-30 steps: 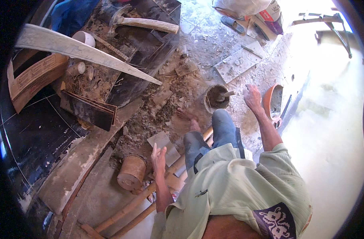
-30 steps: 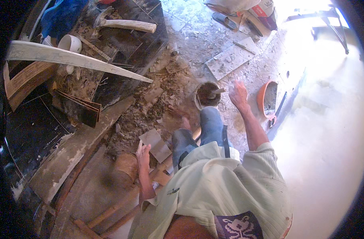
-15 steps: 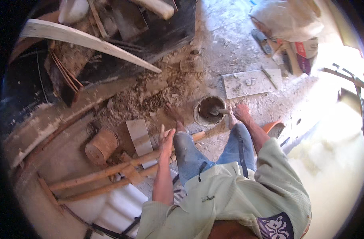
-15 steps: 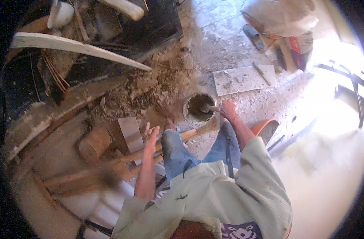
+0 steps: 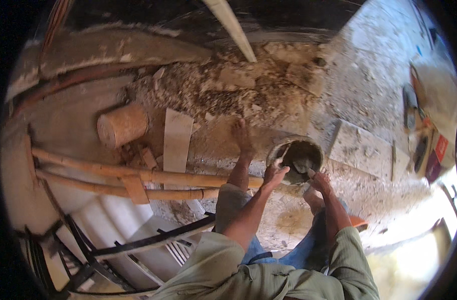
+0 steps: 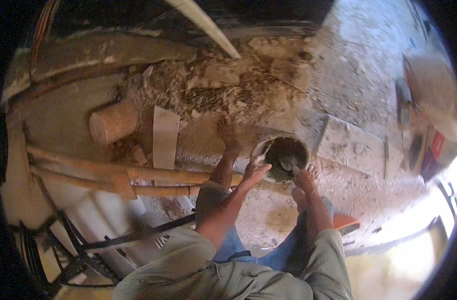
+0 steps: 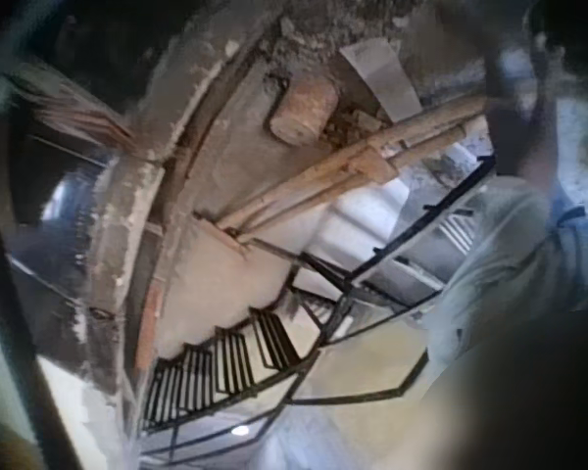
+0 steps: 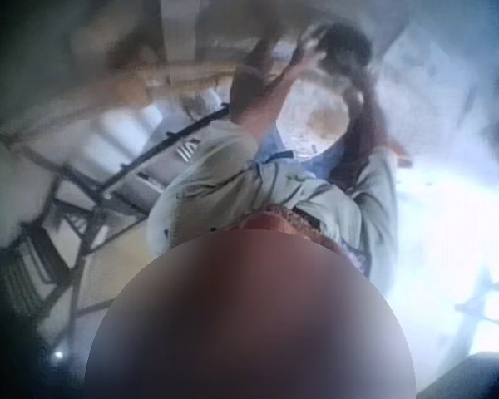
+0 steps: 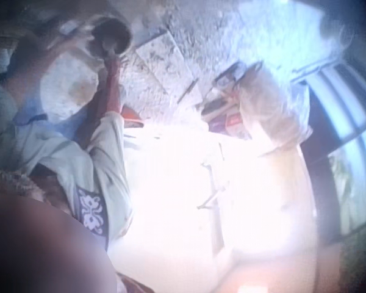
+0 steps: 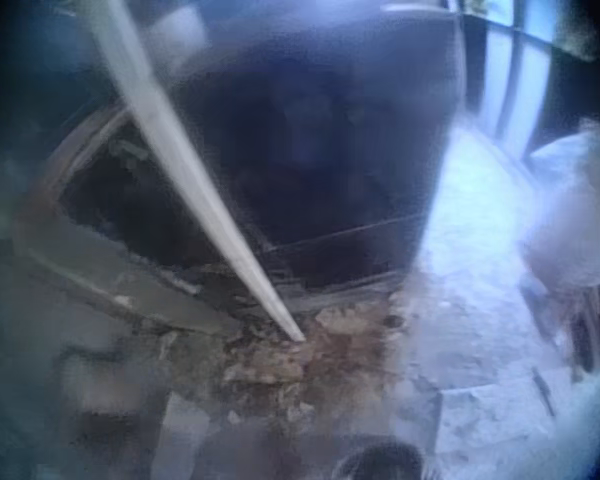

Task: The person positions a black tile against a wall, uses a hammer to tap it into place, and then applies mortar around the edges of the tile with a trowel.

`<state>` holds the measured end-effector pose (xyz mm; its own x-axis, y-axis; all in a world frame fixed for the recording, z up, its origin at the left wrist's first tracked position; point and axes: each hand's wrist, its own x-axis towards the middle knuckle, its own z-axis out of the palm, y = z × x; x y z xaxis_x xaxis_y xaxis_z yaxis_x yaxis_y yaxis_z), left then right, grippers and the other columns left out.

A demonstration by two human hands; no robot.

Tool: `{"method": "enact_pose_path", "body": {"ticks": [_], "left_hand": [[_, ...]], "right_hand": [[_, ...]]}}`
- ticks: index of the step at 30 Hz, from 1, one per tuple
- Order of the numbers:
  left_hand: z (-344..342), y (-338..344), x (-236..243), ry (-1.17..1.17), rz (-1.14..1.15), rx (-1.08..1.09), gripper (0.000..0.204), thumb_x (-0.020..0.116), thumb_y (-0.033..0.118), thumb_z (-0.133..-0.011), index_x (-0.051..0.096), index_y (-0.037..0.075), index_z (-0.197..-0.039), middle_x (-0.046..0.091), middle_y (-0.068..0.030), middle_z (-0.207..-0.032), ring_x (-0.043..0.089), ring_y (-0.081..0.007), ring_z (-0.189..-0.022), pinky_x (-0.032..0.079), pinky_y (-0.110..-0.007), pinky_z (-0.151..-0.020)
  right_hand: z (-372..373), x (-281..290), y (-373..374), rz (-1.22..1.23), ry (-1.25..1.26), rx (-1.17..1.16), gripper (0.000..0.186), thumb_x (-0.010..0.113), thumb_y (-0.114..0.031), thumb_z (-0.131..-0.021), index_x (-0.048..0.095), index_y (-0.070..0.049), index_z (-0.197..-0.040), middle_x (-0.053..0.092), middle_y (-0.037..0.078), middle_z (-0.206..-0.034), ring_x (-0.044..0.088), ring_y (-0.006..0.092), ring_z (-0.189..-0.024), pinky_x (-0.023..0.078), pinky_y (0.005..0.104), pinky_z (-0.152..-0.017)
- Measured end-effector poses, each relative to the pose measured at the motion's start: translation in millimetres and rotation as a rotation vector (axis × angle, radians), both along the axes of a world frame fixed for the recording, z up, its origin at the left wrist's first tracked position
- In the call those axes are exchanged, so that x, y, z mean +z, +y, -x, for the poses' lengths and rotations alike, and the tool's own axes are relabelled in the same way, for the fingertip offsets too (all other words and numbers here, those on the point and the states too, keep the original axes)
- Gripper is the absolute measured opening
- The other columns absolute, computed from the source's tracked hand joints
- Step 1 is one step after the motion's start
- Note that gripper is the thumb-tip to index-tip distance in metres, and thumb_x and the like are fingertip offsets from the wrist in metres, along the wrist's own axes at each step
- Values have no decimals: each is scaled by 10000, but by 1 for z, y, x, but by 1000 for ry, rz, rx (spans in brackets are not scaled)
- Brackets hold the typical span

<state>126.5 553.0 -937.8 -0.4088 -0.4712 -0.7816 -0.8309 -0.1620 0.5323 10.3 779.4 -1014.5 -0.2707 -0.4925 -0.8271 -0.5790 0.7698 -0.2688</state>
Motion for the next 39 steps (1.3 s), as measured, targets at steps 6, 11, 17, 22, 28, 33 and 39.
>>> {"method": "enact_pose_path", "body": {"ticks": [6, 11, 17, 22, 28, 33, 39], "left_hand": [[40, 21, 45, 153, -456, 348, 299, 687, 347, -847, 637, 52, -845, 541, -25, -655, 543, -138, -572, 456, -318, -508], [30, -5, 76, -47, -438, 711, 360, 700, 361, -822, 686, 43, -990, 529, -14, -650, 539, -155, -574, 455, -322, -508], [24, -75, 111, 164, -495, 992, 274, 657, 338, -843, 566, 84, -888, 427, 16, -606, 429, -112, -509, 435, -303, -533], [7, -121, 70, 273, -479, 1217, 201, 644, 242, -876, 590, 80, -982, 428, 10, -583, 406, -125, -489, 447, -348, -566], [-14, -183, 34, 338, -426, 1378, 138, 615, 214, -909, 583, 90, -959, 491, -9, -617, 443, -150, -502, 518, -433, -713], [-26, -204, 11, 454, -459, 1351, 295, 589, 234, -927, 517, 68, -1160, 545, -70, -701, 492, -181, -525, 530, -465, -803], [-37, -262, 50, 480, -564, 1386, 681, 618, 332, -913, 304, 102, -1472, 564, -186, -883, 582, -268, -697, 495, -472, -815]], "right_hand": [[-19, -69, 82, 148, 51, -49, 354, 621, -324, -844, 635, -33, -1046, 656, 251, -925, 652, 412, -933, 501, 527, -823], [27, 135, -22, -75, -85, -83, 392, 687, -234, -799, 538, -48, -1111, 638, 232, -857, 648, 442, -822, 523, 524, -690], [49, 257, -133, -59, 66, 139, 466, 639, -152, -813, 449, -82, -1234, 580, 209, -1063, 626, 386, -897, 526, 488, -677], [57, 174, -162, 188, 250, 362, 466, 599, -132, -832, 450, 25, -1245, 550, 186, -1074, 580, 359, -967, 497, 473, -769], [58, 139, -226, 539, 535, 692, 420, 539, -140, -878, 484, -92, -1291, 564, 105, -917, 600, 272, -755, 505, 423, -566], [56, 123, -221, 667, 774, 879, 431, 582, -203, -875, 504, -205, -1299, 540, 62, -864, 559, 203, -729, 461, 388, -547], [90, 168, -220, 336, 484, 758, 438, 518, -164, -881, 500, -201, -1317, 581, 120, -922, 580, 282, -862, 456, 457, -638]]}}
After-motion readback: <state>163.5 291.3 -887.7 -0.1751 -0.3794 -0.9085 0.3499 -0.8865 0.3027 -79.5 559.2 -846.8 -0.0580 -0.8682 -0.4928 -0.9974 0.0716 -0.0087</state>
